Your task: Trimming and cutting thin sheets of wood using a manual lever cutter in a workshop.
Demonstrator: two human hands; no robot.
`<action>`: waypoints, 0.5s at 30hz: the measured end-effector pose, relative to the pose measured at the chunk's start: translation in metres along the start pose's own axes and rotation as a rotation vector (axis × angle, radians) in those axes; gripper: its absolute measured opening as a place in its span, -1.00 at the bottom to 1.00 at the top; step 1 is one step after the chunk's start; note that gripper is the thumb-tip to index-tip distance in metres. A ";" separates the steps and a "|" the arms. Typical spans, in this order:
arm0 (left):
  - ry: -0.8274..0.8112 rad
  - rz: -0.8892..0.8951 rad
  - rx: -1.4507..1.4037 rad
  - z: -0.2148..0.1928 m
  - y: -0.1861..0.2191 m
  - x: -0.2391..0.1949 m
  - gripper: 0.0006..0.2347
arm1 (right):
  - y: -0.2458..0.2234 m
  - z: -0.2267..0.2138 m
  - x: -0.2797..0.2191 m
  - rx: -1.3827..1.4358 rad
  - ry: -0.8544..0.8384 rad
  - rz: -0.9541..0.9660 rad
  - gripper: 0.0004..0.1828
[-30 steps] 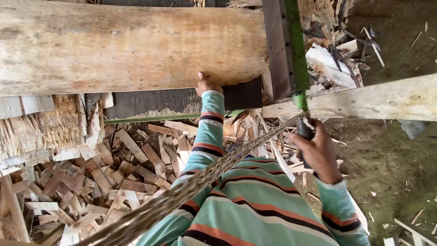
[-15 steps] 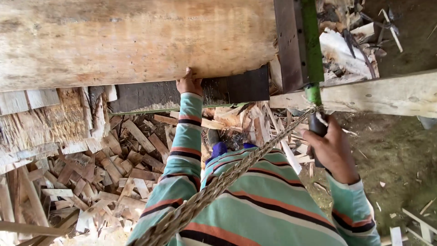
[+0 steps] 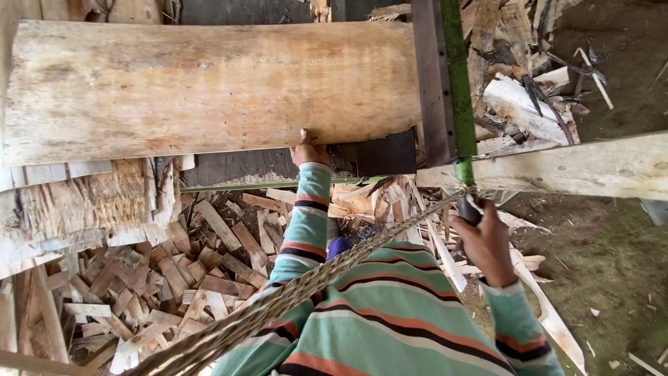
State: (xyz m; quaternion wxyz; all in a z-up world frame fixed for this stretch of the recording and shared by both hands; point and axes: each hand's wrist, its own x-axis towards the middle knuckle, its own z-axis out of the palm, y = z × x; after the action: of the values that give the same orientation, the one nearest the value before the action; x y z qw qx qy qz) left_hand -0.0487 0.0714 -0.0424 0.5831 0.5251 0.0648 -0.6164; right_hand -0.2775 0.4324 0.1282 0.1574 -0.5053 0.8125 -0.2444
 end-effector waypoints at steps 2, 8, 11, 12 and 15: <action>0.017 0.015 0.007 -0.015 -0.010 0.015 -0.47 | -0.023 -0.028 -0.001 0.049 -0.078 0.165 -0.32; 0.061 0.001 -0.061 -0.004 0.006 -0.010 -0.55 | -0.063 -0.060 0.014 0.203 -0.053 0.449 -0.30; 0.044 0.073 -0.099 -0.015 0.001 0.016 -0.51 | -0.031 -0.020 0.007 0.333 -0.087 0.498 -0.26; 0.038 0.069 -0.101 -0.014 0.000 0.018 -0.51 | -0.026 -0.015 0.007 0.331 -0.081 0.496 -0.26; 0.048 0.036 -0.030 -0.015 0.003 0.023 -0.54 | -0.020 -0.006 0.009 0.218 -0.070 0.342 -0.37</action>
State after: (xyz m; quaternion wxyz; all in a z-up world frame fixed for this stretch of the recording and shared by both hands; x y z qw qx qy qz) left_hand -0.0322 0.0657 -0.0634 0.6002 0.5321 0.0785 -0.5920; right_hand -0.2688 0.4186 0.1442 0.2785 -0.3483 0.8493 -0.2826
